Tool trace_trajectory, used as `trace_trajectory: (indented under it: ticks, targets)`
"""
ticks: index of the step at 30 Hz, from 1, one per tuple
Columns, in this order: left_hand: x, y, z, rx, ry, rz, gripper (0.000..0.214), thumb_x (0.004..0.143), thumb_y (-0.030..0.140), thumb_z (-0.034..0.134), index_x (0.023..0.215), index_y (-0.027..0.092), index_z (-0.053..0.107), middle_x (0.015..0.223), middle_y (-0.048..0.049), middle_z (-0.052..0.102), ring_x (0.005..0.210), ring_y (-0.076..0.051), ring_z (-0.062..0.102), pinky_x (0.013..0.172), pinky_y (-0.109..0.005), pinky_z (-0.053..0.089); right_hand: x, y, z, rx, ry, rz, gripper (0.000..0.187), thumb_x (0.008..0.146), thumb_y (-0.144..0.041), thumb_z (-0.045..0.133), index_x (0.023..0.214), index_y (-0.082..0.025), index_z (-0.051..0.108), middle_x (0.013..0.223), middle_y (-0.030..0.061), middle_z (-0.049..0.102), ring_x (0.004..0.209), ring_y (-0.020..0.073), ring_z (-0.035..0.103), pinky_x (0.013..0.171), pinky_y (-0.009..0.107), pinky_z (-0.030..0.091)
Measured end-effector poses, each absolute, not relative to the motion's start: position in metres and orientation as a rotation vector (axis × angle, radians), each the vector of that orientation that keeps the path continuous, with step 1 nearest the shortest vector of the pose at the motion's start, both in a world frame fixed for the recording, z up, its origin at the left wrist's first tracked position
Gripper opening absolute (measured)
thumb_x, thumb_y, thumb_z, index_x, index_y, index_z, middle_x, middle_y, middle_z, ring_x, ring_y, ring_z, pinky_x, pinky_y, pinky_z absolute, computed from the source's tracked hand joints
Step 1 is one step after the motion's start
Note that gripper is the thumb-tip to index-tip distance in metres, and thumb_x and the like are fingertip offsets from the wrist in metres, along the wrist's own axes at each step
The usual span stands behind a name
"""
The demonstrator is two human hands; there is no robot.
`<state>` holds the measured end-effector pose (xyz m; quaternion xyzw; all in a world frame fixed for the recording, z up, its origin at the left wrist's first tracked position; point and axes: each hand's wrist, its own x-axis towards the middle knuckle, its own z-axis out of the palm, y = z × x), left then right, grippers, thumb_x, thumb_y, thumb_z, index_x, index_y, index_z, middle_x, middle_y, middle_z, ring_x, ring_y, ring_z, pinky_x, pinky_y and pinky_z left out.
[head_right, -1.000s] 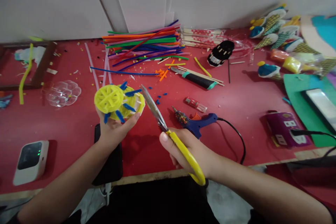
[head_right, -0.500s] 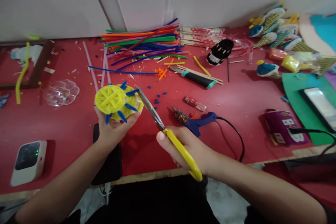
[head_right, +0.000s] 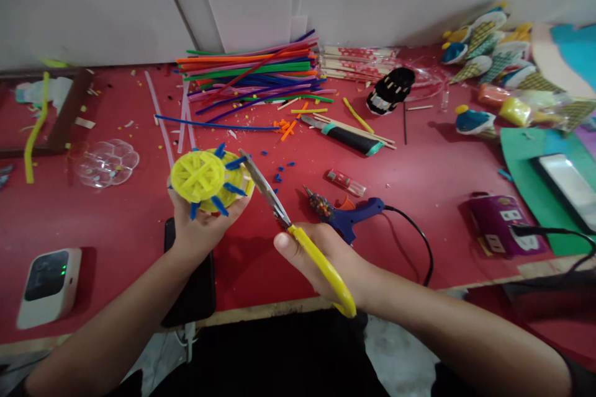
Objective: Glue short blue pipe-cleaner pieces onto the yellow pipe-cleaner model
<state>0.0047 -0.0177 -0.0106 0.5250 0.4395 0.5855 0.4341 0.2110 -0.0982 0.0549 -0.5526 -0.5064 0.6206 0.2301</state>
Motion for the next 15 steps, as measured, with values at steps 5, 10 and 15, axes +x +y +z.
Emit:
trace_trajectory:
  ticks: [5, 10, 15]
  targets:
    - [0.005, -0.018, -0.010, 1.288, 1.071, 1.424, 0.082, 0.058, 0.024, 0.098, 0.120, 0.034, 0.045, 0.120, -0.0042, 0.063, 0.109, -0.024, 0.070, 0.095, -0.042, 0.063, 0.208, -0.095, 0.057, -1.491, -1.415, 1.685, 0.070, 0.085, -0.089, 0.041, 0.061, -0.024, 0.036, 0.050, -0.0054, 0.037, 0.045, 0.0065, 0.031, 0.039, 0.023, 0.023]
    - [0.004, -0.014, -0.015, 1.396, 1.079, 1.417, 0.076, 0.063, 0.026, 0.094, 0.119, 0.031, 0.044, 0.119, -0.0046, 0.065, 0.105, -0.023, 0.072, 0.091, -0.042, 0.064, 0.206, -0.095, 0.051, -1.497, -1.352, 1.699, 0.069, 0.084, -0.088, 0.045, 0.061, -0.024, 0.035, 0.050, -0.0064, 0.035, 0.045, 0.0067, 0.030, 0.039, 0.023, 0.021]
    - [0.004, -0.013, -0.012, 1.389, 1.086, 1.443, 0.076, 0.063, 0.029, 0.094, 0.120, 0.030, 0.043, 0.121, -0.0044, 0.066, 0.109, -0.023, 0.072, 0.091, -0.037, 0.063, 0.207, -0.094, 0.044, -1.514, -1.361, 1.632, 0.067, 0.086, -0.085, 0.046, 0.060, -0.024, 0.035, 0.051, -0.0058, 0.035, 0.045, 0.0078, 0.032, 0.041, 0.024, 0.023]
